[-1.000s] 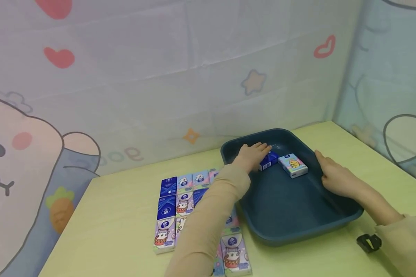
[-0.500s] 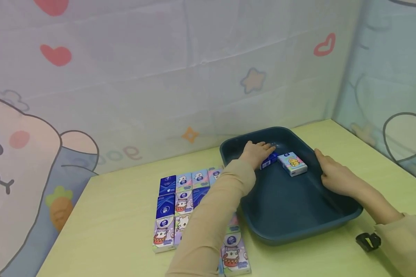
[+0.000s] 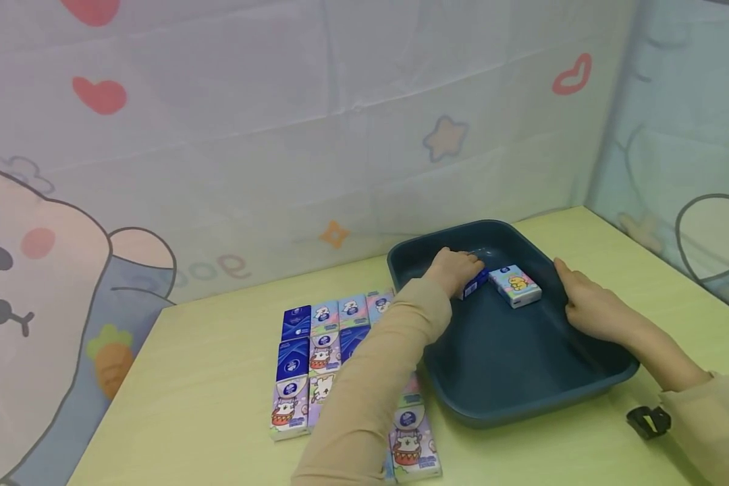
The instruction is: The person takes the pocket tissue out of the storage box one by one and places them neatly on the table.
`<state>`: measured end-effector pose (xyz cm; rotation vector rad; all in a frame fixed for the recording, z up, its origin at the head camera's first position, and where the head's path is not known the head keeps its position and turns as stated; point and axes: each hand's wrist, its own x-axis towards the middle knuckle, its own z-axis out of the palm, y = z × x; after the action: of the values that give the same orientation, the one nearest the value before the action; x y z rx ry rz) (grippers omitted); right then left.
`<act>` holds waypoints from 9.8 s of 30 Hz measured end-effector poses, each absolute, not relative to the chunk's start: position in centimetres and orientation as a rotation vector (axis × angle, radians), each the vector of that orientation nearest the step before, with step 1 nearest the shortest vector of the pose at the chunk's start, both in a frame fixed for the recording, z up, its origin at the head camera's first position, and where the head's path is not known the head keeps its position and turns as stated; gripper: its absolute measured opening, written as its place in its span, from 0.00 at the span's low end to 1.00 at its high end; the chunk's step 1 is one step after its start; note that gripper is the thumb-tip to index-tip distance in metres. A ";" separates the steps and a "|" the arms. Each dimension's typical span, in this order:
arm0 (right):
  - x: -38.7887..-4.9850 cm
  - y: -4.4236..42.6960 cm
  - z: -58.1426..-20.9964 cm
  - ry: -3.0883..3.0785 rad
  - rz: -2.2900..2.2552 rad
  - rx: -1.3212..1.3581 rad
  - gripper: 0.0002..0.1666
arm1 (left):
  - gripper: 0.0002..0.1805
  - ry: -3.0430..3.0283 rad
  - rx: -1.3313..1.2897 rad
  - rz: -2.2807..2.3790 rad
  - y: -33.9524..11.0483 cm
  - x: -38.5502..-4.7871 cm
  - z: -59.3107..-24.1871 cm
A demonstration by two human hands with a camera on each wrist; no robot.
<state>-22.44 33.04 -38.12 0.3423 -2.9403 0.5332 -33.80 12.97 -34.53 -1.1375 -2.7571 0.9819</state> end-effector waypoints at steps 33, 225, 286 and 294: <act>-22.9 33.5 -38.6 -2.934 0.502 0.362 0.41 | 0.47 -2.926 -1.232 0.407 8.0 -28.5 -31.0; -22.9 31.6 -38.0 -2.920 0.583 0.388 0.41 | 0.19 -3.230 -0.712 -0.052 16.8 -31.0 -34.9; -23.7 33.5 -38.1 -2.963 0.604 0.435 0.44 | 0.46 -3.020 -0.905 -0.663 -3.6 -12.7 -31.0; -23.6 33.7 -38.1 -2.976 0.603 0.423 0.44 | 0.45 -3.057 -0.829 -0.732 -6.4 -11.9 -33.0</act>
<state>-23.62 33.73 -38.12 0.4232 -2.9762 0.6033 -11.89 -6.44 -32.97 -0.8290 -3.0573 -0.7322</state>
